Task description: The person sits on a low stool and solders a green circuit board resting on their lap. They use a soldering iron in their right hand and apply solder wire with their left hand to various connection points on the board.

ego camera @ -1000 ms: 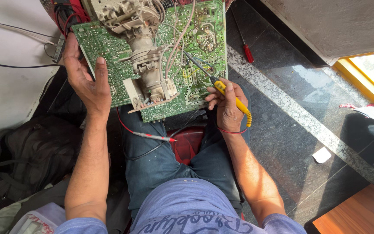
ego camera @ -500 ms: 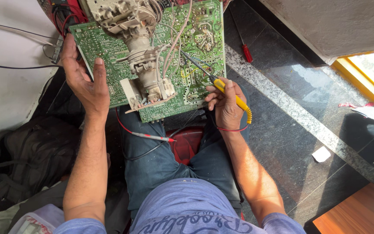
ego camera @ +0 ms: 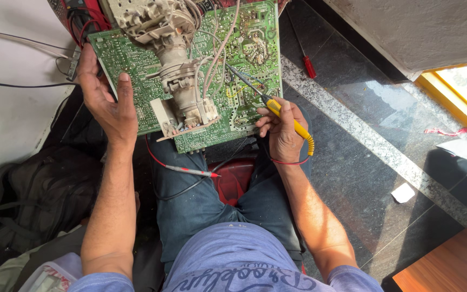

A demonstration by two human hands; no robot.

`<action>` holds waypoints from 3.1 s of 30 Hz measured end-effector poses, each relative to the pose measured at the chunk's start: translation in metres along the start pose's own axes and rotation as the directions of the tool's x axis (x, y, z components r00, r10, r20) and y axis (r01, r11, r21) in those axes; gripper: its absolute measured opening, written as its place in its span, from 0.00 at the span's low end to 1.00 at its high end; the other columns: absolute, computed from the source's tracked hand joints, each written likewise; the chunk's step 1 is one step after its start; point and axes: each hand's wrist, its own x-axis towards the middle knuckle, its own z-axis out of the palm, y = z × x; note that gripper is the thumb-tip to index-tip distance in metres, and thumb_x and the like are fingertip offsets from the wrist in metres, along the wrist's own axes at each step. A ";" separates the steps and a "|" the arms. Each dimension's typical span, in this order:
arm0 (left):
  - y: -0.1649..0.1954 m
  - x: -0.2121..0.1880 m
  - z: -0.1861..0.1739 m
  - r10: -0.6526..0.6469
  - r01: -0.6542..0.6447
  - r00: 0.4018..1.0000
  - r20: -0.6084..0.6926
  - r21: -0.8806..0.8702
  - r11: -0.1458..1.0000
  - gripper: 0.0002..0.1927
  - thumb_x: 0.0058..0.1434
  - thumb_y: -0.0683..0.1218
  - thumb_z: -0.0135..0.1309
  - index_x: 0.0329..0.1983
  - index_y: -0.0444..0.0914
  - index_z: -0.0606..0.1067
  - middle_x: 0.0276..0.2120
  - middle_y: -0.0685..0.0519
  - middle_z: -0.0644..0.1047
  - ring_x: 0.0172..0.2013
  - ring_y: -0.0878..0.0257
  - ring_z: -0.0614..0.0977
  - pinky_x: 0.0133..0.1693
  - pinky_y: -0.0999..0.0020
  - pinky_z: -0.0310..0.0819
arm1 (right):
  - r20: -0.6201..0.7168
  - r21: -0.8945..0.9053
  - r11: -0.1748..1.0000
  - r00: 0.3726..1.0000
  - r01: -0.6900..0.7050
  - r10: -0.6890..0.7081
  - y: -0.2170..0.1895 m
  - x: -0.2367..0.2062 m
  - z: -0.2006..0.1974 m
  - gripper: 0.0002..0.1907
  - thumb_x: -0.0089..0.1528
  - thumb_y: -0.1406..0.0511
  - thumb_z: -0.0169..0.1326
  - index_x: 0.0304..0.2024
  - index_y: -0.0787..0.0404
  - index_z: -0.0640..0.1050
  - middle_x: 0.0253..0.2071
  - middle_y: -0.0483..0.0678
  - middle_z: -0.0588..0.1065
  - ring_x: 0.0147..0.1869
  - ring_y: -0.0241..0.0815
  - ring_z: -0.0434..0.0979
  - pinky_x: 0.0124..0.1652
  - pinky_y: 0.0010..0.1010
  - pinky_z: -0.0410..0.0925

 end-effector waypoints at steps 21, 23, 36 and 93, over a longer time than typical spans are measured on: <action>0.003 0.001 0.000 0.010 -0.010 1.000 0.015 -0.034 0.999 0.31 0.81 0.48 0.54 0.77 0.31 0.54 0.71 0.42 0.65 0.70 0.57 0.69 0.70 0.63 0.63 | -0.006 0.013 1.000 1.000 -0.009 0.009 0.001 0.001 -0.001 0.22 0.74 0.57 0.48 0.55 0.73 0.72 0.42 0.63 0.79 0.35 0.46 0.81 0.29 0.28 0.72; 0.003 0.001 0.000 0.003 -0.002 1.000 0.010 -0.043 0.999 0.31 0.81 0.48 0.54 0.77 0.31 0.55 0.71 0.42 0.66 0.68 0.57 0.70 0.70 0.63 0.63 | -0.011 0.010 1.000 1.000 -0.010 0.011 0.000 0.001 0.000 0.22 0.74 0.57 0.48 0.55 0.73 0.72 0.42 0.63 0.79 0.35 0.46 0.81 0.29 0.28 0.72; -0.005 -0.021 -0.025 -0.063 0.045 0.990 -0.127 -0.137 0.990 0.25 0.82 0.43 0.54 0.75 0.30 0.60 0.68 0.42 0.68 0.69 0.54 0.71 0.69 0.60 0.63 | -0.094 -0.063 0.983 0.980 0.171 -0.177 -0.025 -0.006 -0.014 0.25 0.73 0.53 0.50 0.55 0.72 0.73 0.40 0.61 0.79 0.34 0.44 0.80 0.31 0.29 0.72; 0.124 -0.281 -0.216 -0.630 0.127 0.708 -0.320 -0.819 0.559 0.32 0.76 0.62 0.37 0.66 0.32 0.67 0.35 0.50 0.74 0.35 0.61 0.77 0.30 0.63 0.73 | 0.106 -0.591 0.241 0.370 0.770 -0.923 -0.096 -0.109 -0.017 0.22 0.78 0.54 0.45 0.57 0.69 0.69 0.49 0.61 0.74 0.39 0.45 0.74 0.30 0.31 0.71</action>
